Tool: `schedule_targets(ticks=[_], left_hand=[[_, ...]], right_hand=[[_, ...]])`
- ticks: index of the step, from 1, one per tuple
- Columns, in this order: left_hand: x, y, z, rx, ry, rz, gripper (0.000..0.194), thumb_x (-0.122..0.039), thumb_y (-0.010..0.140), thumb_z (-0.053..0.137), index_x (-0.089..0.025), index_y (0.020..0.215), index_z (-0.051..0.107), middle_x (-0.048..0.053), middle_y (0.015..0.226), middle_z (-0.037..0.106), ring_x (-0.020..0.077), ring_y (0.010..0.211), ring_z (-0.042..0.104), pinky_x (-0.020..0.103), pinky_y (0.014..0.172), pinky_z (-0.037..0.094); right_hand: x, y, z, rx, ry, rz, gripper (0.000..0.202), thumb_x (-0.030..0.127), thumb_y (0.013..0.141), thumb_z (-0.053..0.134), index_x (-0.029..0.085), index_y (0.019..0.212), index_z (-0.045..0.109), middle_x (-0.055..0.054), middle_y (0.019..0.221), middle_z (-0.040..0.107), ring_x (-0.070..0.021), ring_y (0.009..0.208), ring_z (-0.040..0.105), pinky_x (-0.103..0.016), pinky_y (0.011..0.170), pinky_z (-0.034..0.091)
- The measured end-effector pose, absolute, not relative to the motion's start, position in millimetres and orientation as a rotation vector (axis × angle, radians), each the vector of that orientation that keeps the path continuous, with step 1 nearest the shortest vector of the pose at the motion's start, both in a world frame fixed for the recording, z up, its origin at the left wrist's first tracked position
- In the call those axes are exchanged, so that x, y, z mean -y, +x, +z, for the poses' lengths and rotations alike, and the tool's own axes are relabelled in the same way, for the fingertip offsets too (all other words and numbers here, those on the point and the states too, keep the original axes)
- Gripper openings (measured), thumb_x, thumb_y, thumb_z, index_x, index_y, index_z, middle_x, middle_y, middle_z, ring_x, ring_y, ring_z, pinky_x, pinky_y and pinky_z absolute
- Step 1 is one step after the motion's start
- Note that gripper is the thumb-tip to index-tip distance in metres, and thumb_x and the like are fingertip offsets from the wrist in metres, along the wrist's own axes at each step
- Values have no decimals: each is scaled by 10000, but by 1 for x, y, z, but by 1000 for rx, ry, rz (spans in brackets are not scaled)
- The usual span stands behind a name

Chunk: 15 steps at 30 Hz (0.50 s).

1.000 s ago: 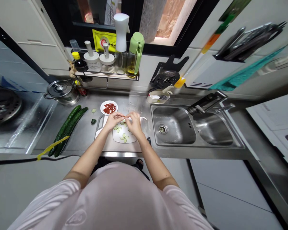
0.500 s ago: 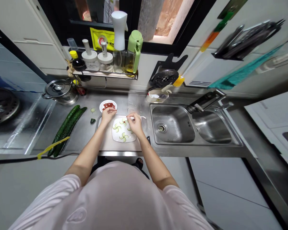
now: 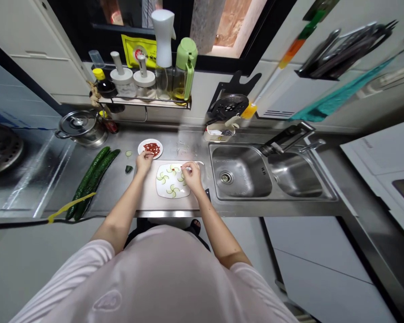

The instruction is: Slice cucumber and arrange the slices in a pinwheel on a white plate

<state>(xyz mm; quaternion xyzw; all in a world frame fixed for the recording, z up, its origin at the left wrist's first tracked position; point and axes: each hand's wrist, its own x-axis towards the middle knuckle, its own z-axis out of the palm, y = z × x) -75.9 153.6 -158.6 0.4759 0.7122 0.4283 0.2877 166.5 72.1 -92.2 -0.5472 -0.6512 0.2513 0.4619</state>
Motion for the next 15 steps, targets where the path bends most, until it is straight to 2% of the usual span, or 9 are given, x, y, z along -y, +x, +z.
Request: schedule_targets(ticks=[5,10,15], left_hand=[[-125,-41,-149,-1751,1257,1218,241,-282,693,615,-163,892,681,27,775,666,121,667,570,226,670,435],[-96,0,-138,-1391,1253,1077,259,-395,703,637,-158,801,674,34,748,668,132,671,584,237,658,445],[-82,20,-125,-1224,1298,1011,274,-414,723,632,-151,793,669,31,756,666,127,676,582,249,694,449]], right_hand=[[-69,174,-100,1682,-1398,576,119,246,848,477,210,779,567,-39,884,608,-200,910,509,-341,856,373],[-62,178,-105,1807,-1437,525,122,236,858,464,204,824,578,-58,918,583,-220,957,480,-367,899,350],[-59,176,-103,1880,-1423,476,131,231,876,444,208,857,571,-62,928,562,-226,970,467,-361,901,353]])
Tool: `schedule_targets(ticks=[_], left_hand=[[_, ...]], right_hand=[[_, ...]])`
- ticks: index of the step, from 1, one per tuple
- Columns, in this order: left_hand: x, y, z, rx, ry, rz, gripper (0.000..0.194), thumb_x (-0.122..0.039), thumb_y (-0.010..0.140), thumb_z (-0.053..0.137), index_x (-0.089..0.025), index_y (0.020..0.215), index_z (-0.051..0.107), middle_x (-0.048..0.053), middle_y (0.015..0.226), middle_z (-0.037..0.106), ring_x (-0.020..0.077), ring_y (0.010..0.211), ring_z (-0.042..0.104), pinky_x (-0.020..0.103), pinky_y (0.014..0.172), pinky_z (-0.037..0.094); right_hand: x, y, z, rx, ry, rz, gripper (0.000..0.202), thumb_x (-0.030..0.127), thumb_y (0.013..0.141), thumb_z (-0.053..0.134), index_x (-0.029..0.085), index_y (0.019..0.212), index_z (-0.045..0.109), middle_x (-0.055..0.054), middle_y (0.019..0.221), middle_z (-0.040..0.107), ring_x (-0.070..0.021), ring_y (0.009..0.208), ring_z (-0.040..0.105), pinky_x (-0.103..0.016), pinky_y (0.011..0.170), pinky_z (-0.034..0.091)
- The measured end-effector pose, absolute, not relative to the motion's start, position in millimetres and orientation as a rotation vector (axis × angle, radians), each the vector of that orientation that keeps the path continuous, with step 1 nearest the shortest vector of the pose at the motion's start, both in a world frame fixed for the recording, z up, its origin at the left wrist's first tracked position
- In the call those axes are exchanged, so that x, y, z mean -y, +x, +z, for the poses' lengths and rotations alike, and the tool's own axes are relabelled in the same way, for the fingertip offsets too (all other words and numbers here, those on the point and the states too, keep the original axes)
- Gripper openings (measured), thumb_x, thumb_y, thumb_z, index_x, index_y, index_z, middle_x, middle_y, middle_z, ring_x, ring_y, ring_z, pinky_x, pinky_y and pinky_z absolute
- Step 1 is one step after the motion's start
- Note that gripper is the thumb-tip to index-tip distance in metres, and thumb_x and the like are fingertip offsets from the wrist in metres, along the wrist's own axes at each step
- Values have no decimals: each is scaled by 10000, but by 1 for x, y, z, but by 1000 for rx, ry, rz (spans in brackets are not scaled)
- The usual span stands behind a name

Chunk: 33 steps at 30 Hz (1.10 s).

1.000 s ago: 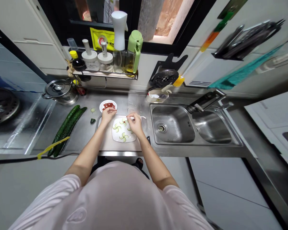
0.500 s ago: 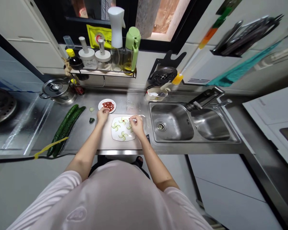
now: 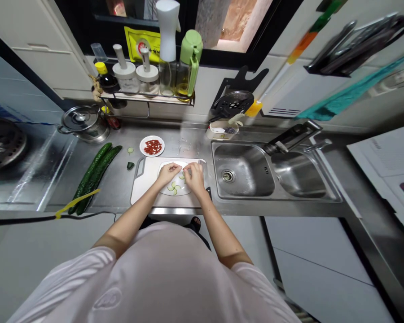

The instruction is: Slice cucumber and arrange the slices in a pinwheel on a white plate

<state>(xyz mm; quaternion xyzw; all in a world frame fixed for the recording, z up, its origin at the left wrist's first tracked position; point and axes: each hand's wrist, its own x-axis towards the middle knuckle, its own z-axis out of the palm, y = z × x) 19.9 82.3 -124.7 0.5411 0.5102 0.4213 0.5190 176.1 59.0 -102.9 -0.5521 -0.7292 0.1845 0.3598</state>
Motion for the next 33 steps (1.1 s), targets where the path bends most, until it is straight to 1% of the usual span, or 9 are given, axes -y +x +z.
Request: schedule_targets(ticks=[4,10,14,20,28,33], left_hand=[[-81,24,-125,-1186,1297,993,259,-396,719,637,-147,787,667,37,792,670,134,714,591,260,727,452],[-82,26,-125,-1159,1254,975,241,-382,683,662,-152,755,668,33,785,671,141,731,592,280,761,455],[-79,27,-118,-1167,1178,956,250,-387,670,669,-151,753,673,34,781,671,139,723,586,284,754,455],[-76,30,-113,-1171,1171,959,244,-389,649,691,-156,718,668,29,745,667,144,709,579,286,737,458],[-76,30,-117,-1155,1212,935,251,-394,668,672,-151,733,669,25,732,659,131,680,569,260,703,446],[-79,27,-130,-1250,1280,931,277,-425,720,620,-167,800,684,18,694,649,133,653,569,255,676,443]], right_hand=[[-58,175,-100,1897,-1431,473,133,231,879,439,205,879,569,-68,945,558,-231,981,454,-366,910,351],[-55,178,-100,1883,-1416,492,142,248,885,440,207,884,576,-69,944,562,-234,983,458,-377,908,357],[-56,183,-101,1846,-1397,494,160,263,893,438,211,912,588,-65,955,566,-228,982,466,-386,920,357],[-57,188,-99,1924,-1394,527,153,272,873,486,230,910,628,-66,1010,556,-240,1029,448,-406,942,350],[-57,189,-100,1957,-1394,519,146,270,875,485,224,903,621,-65,1016,553,-238,1030,442,-393,932,363],[-57,195,-108,1948,-1425,524,151,262,878,475,219,913,616,-63,1012,553,-233,1020,446,-388,932,359]])
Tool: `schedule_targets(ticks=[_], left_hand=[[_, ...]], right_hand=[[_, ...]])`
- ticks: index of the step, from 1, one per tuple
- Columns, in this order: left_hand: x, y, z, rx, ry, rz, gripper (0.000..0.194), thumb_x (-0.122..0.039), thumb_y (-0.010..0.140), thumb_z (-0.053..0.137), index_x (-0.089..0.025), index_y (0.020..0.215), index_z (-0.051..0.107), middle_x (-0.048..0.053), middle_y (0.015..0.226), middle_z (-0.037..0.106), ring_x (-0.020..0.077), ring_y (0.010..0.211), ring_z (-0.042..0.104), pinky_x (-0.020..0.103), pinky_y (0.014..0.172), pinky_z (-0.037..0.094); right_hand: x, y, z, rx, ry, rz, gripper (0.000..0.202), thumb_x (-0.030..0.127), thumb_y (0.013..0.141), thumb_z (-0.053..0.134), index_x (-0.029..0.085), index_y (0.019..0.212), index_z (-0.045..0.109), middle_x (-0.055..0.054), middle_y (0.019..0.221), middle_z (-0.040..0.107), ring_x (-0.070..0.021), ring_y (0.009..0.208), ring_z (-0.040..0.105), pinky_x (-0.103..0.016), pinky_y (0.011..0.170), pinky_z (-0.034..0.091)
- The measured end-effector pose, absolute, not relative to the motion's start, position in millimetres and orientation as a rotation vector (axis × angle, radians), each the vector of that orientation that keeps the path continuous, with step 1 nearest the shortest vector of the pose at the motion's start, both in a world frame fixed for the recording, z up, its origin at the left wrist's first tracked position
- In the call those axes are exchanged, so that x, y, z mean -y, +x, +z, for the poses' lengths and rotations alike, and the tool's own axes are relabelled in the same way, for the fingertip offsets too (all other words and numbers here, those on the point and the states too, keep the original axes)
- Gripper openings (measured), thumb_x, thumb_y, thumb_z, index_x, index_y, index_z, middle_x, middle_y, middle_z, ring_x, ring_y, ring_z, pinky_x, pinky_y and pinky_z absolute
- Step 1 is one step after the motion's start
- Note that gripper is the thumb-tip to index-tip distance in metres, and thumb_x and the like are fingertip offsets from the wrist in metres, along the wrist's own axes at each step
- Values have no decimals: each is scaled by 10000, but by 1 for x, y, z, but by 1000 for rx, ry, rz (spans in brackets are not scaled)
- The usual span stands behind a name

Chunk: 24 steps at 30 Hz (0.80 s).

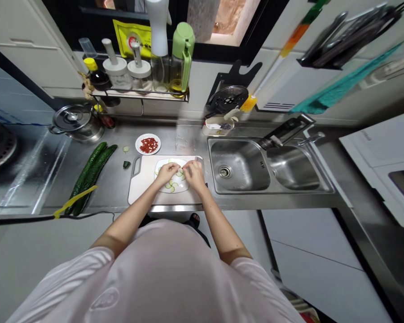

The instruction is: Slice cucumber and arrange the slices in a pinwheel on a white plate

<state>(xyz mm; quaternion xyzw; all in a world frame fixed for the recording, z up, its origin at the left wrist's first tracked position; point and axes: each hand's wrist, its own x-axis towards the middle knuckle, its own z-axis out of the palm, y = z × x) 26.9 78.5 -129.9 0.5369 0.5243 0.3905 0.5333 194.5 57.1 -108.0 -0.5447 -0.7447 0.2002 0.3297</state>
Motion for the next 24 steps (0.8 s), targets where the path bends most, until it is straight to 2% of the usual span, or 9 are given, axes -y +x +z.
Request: schedule_targets(ticks=[7,13,24], left_hand=[[-77,24,-144,-1485,1535,760,171,-311,699,646,-209,825,699,14,704,656,149,628,567,265,653,425],[-78,31,-158,-1560,1699,586,175,-222,726,582,-211,863,691,34,736,666,171,661,581,268,650,408],[-82,48,-158,-1614,1782,494,165,-193,760,553,-194,867,679,63,793,675,186,723,592,273,684,404]], right_hand=[[-58,203,-137,1998,-1558,516,122,239,849,514,210,859,632,-73,971,548,-243,977,433,-374,873,387],[-56,201,-154,2052,-1654,481,122,234,851,517,206,852,636,-80,1001,546,-246,1010,403,-382,875,365],[-60,192,-162,2143,-1699,377,126,224,851,521,192,851,643,-89,1020,536,-250,1021,375,-373,871,353]])
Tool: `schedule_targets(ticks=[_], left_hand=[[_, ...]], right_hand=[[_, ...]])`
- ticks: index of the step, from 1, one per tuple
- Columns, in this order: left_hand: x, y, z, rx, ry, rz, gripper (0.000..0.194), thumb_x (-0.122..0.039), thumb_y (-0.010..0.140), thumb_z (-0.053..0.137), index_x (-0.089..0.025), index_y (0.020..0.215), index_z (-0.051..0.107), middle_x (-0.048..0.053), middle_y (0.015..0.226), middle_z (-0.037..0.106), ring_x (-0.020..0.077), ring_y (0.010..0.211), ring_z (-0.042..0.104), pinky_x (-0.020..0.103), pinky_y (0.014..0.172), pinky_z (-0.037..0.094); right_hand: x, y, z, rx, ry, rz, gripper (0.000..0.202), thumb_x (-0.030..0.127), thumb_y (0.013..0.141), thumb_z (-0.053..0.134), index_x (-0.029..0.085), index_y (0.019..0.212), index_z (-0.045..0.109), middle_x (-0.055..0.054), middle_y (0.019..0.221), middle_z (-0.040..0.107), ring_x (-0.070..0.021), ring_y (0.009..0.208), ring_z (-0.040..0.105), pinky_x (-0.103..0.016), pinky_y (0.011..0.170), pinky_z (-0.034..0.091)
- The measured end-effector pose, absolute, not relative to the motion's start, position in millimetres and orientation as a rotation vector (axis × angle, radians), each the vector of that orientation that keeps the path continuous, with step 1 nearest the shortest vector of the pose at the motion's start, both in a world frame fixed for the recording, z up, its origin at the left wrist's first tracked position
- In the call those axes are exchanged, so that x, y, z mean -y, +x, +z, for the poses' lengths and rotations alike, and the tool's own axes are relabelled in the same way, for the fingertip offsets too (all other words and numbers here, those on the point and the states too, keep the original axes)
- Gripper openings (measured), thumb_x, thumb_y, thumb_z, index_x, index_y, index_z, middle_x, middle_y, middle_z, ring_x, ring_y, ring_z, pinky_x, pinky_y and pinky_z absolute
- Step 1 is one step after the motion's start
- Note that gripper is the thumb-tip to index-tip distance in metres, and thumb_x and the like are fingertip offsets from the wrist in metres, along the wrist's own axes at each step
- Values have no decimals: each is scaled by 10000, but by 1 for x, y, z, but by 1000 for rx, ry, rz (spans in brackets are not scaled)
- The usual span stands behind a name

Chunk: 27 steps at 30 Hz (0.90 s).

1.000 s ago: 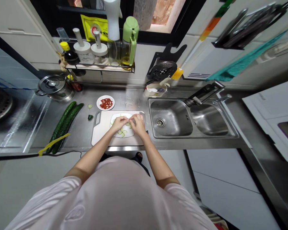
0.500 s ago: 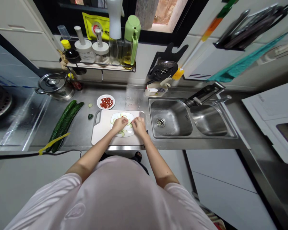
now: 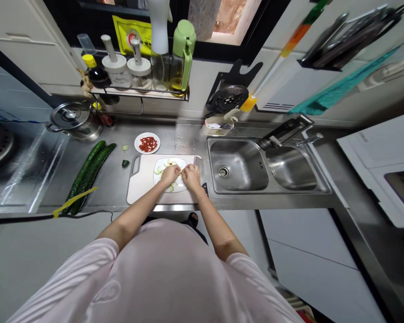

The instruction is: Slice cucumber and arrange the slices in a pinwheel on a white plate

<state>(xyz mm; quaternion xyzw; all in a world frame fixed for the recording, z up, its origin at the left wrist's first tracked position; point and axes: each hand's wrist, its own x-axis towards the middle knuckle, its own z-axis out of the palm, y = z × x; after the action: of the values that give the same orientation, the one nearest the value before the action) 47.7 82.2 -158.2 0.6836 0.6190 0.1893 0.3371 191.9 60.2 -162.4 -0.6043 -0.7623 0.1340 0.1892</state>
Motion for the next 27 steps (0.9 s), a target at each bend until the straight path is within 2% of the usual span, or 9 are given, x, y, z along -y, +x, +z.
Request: schedule_targets(ticks=[7,17,27], left_hand=[[-83,52,-154,-1684,1812,345,162,-262,809,551,-208,919,657,37,871,687,154,797,602,234,701,407],[-82,54,-154,-1710,1850,312,152,-247,802,557,-213,918,650,37,883,681,160,818,600,239,710,412],[-82,55,-151,-1711,1844,290,158,-234,801,562,-212,928,654,44,916,682,161,843,603,238,727,422]], right_hand=[[-59,190,-163,2223,-1745,330,172,231,879,485,178,894,648,-91,1061,522,-241,1041,360,-355,892,325],[-60,188,-163,2214,-1781,302,188,228,873,484,177,961,643,-105,1095,502,-251,1051,341,-366,892,315],[-63,193,-163,2164,-1824,330,145,240,841,527,196,934,630,-93,1078,495,-249,1043,354,-346,863,331]])
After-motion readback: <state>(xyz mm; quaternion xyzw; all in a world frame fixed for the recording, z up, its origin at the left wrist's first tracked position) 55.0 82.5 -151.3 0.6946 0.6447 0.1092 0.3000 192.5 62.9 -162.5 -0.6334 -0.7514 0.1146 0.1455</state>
